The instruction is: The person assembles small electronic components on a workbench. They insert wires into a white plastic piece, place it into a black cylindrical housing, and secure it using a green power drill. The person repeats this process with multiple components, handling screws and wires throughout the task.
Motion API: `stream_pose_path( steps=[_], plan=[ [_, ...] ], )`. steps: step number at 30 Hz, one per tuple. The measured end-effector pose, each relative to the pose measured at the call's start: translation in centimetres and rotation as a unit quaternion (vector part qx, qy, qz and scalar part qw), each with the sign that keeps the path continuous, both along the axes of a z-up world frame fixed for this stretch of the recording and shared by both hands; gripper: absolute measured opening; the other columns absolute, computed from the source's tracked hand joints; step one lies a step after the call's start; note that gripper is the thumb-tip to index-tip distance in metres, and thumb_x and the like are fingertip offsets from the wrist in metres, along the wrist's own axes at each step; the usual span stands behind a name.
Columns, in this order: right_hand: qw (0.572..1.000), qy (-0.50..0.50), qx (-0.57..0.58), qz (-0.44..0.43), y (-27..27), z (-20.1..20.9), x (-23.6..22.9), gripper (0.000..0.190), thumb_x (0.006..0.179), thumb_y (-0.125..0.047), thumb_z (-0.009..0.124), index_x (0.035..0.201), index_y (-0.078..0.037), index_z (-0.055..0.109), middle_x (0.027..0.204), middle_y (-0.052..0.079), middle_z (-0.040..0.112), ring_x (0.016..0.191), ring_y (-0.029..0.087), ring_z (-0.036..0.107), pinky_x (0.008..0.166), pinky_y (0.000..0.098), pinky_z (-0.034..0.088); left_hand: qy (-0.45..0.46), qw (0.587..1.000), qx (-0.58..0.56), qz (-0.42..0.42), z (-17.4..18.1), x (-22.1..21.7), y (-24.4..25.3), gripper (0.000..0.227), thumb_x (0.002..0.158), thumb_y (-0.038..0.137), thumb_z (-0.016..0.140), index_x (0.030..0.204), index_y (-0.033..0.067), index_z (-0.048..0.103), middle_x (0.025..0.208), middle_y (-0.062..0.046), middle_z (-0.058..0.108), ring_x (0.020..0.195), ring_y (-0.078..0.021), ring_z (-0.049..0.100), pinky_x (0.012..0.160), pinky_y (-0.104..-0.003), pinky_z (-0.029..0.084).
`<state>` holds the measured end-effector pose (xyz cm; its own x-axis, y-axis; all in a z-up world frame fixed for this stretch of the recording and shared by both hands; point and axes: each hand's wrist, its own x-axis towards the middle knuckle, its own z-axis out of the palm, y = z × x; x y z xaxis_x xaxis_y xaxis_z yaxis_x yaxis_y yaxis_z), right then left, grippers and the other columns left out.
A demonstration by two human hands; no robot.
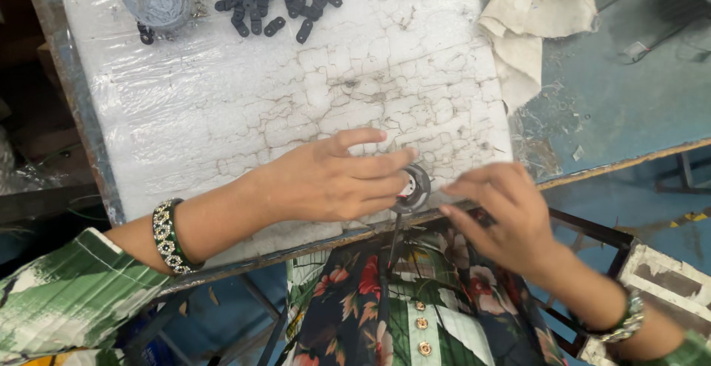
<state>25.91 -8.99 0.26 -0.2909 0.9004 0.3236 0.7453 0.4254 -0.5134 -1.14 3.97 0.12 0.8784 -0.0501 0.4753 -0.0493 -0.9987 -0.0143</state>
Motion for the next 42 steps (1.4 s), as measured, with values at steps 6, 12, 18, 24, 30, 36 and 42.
stream_pose_path(
  steps=[6, 12, 18, 24, 30, 36, 42],
  plan=[
    [0.981, -0.042, 0.164, 0.091, -2.5, -3.4, -1.7, 0.028, 0.081, -0.009, 0.079, 0.109, -0.012, 0.075, 0.110, 0.001, 0.068, 0.097, 0.019, 0.064, 0.084, 0.0390, 0.051, 0.000, 0.996, -0.093, 0.002, -0.8, 0.7, 0.1, 0.007, 0.090, 0.021, 0.070, 0.096, 0.0202, 0.073, 0.143, 0.000, 0.062, 0.141, -0.0254, 0.052, 0.121, -0.047, 0.034],
    [0.975, -0.092, 0.170, 0.111, -1.7, -3.6, -3.3, 0.032, 0.077, -0.020, 0.075, 0.108, -0.015, 0.081, 0.112, -0.005, 0.071, 0.094, 0.017, 0.060, 0.078, 0.0342, 0.044, 0.022, 0.970, -0.240, 0.005, -1.9, 1.2, -0.9, 0.031, 0.090, 0.027, 0.074, 0.110, 0.0069, 0.062, 0.139, -0.015, 0.059, 0.124, -0.0343, 0.064, 0.099, -0.041, 0.057],
    [0.982, 0.069, 0.127, 0.123, -1.9, -2.8, -3.2, 0.021, 0.082, -0.008, 0.081, 0.103, -0.010, 0.077, 0.108, 0.002, 0.073, 0.104, 0.021, 0.065, 0.085, 0.0341, 0.049, 0.061, 0.903, -0.419, 0.067, 0.1, 0.8, -2.2, 0.035, 0.086, 0.029, 0.081, 0.108, 0.0066, 0.066, 0.136, -0.012, 0.060, 0.103, -0.0270, 0.070, 0.078, -0.037, 0.060],
    [0.985, 0.166, 0.003, 0.051, -3.9, -3.0, -2.1, 0.016, 0.083, 0.001, 0.071, 0.095, -0.010, 0.069, 0.107, 0.000, 0.074, 0.118, 0.031, 0.067, 0.104, 0.0434, 0.052, -0.030, 0.870, -0.467, 0.155, -0.2, 0.8, -4.1, 0.032, 0.084, 0.031, 0.081, 0.099, 0.0064, 0.067, 0.136, -0.011, 0.060, 0.107, -0.0251, 0.070, 0.081, -0.036, 0.062],
    [0.993, 0.077, 0.045, 0.079, -6.3, -5.7, -2.0, 0.017, 0.078, -0.005, 0.074, 0.094, -0.011, 0.076, 0.105, -0.001, 0.076, 0.096, 0.022, 0.067, 0.080, 0.0339, 0.050, -0.008, 0.964, -0.256, 0.070, -1.6, 1.1, -5.2, 0.026, 0.091, 0.027, 0.077, 0.103, 0.0057, 0.067, 0.136, -0.012, 0.061, 0.114, -0.0298, 0.069, 0.075, -0.032, 0.062],
    [0.990, 0.016, 0.061, 0.123, -5.5, -6.8, -0.8, 0.028, 0.074, -0.004, 0.072, 0.100, -0.010, 0.079, 0.105, 0.001, 0.076, 0.082, 0.019, 0.064, 0.066, 0.0320, 0.051, 0.018, 0.987, -0.149, 0.062, -1.2, 1.3, -5.5, 0.024, 0.088, 0.022, 0.070, 0.102, 0.0029, 0.068, 0.136, -0.017, 0.061, 0.114, -0.0343, 0.068, 0.077, -0.036, 0.061],
    [0.984, 0.080, -0.081, 0.134, -5.5, -4.2, 1.2, 0.021, 0.079, -0.001, 0.076, 0.099, -0.009, 0.074, 0.112, 0.003, 0.078, 0.090, 0.016, 0.072, 0.071, 0.0306, 0.054, -0.021, 0.995, -0.083, 0.042, -0.8, 0.6, -4.9, 0.008, 0.093, 0.017, 0.069, 0.096, 0.0103, 0.073, 0.137, -0.006, 0.061, 0.131, -0.0285, 0.058, 0.099, -0.044, 0.054]
  ],
)
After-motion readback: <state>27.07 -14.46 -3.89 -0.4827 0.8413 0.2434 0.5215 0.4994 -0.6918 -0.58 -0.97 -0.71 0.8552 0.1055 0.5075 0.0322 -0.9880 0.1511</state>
